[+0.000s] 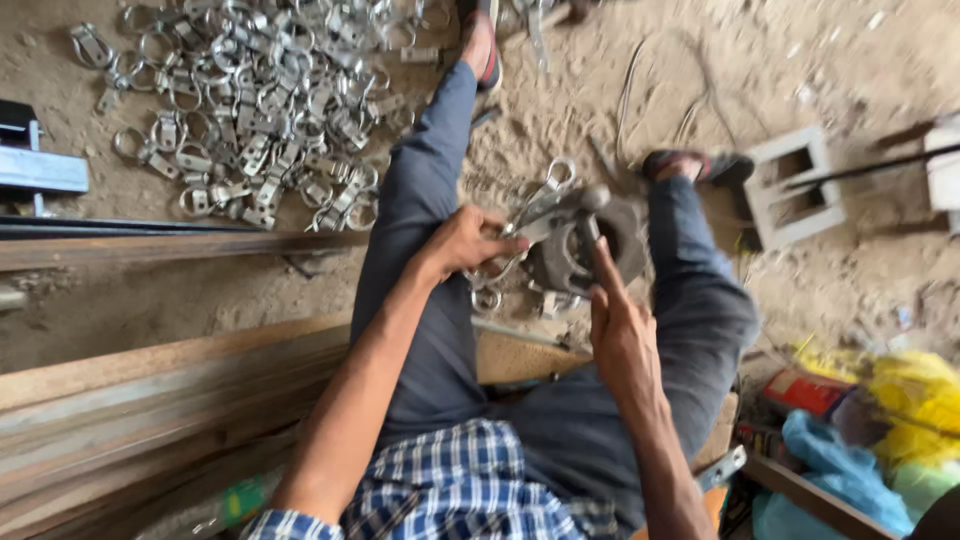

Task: The person sits on the ground and uses a hammer to strike metal parts placed on a circular anvil. They repeatedly pick up metal pieces from a pile, position them on the anvil, and hit them with the hammer.

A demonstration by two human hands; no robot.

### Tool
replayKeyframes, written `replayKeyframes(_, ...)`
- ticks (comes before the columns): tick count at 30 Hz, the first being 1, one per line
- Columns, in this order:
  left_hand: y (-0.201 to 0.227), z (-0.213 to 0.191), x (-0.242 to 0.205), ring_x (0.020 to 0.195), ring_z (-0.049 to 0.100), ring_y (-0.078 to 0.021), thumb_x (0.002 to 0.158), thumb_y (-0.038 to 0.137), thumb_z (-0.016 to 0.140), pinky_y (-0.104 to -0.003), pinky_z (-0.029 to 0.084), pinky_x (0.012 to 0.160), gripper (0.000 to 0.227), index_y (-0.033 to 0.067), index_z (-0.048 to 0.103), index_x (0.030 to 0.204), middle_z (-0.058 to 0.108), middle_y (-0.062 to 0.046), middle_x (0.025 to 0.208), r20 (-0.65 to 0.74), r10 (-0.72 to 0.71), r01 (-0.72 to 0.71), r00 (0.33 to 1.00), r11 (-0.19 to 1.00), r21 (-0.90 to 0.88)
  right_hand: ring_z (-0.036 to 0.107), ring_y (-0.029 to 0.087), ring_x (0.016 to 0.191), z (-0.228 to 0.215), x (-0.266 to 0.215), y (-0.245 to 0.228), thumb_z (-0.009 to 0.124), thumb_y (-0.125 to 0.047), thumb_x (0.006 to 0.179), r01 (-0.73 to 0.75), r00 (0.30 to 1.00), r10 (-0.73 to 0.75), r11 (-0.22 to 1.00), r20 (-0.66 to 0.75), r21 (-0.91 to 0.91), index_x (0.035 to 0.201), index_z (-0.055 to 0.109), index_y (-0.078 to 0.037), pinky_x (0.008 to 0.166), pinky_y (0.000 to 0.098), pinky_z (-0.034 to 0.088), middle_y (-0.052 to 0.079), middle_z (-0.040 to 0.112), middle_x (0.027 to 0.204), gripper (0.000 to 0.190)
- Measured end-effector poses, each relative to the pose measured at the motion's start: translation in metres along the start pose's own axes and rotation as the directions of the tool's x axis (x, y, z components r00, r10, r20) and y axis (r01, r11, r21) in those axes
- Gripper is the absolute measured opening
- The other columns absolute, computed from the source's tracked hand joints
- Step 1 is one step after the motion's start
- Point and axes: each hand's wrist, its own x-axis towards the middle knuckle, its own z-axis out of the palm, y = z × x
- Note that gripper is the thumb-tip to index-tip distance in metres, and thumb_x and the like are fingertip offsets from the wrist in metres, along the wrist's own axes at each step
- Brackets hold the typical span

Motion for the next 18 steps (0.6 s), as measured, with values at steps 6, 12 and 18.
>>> replayKeyframes(6, -0.009, 0.004, 0.012, 0.059, 0.066, -0.0074, 0.079, 0.040, 0.089, -0.026, 0.053, 0.050, 0.047, -0.0031, 0.077, 0.094, 0.073, -0.005, 0.075, 0.025, 0.030, -0.028, 0.999, 0.997, -0.079, 0.068, 0.019, 0.078, 0.004, -0.004, 0.009, 0.054, -0.012, 0.106, 0.358, 0.922, -0.329, 0.926, -0.207, 0.122, 0.159, 0.047, -0.015, 0.061, 0.0408, 0.053, 0.028, 0.067, 0.095, 0.053)
replayKeyframes(12, -0.010, 0.002, 0.004, 0.056, 0.070, -0.0083, 0.078, 0.042, 0.087, -0.024, 0.054, 0.050, 0.048, -0.0008, 0.081, 0.098, 0.077, -0.006, 0.072, -0.044, 0.025, -0.021, 0.999, 0.997, 0.075, 0.050, 0.014, 0.049, -0.028, -0.009, -0.006, 0.052, -0.015, 0.109, 0.126, 0.963, -0.089, 0.983, -0.256, 0.134, 0.158, 0.046, -0.011, 0.047, 0.0355, 0.040, 0.012, 0.059, 0.063, 0.049)
replayKeyframes(18, -0.003, 0.002, 0.003, 0.054, 0.068, -0.0069, 0.077, 0.046, 0.086, -0.024, 0.052, 0.050, 0.050, 0.0016, 0.082, 0.099, 0.076, -0.004, 0.069, -0.060, 0.026, -0.015, 0.998, 0.985, 0.174, 0.060, 0.018, 0.058, -0.037, -0.030, -0.002, 0.051, -0.016, 0.113, 0.198, 0.870, -0.151, 0.979, -0.470, 0.052, 0.160, 0.041, -0.007, 0.054, 0.0350, 0.046, 0.013, 0.063, 0.069, 0.050)
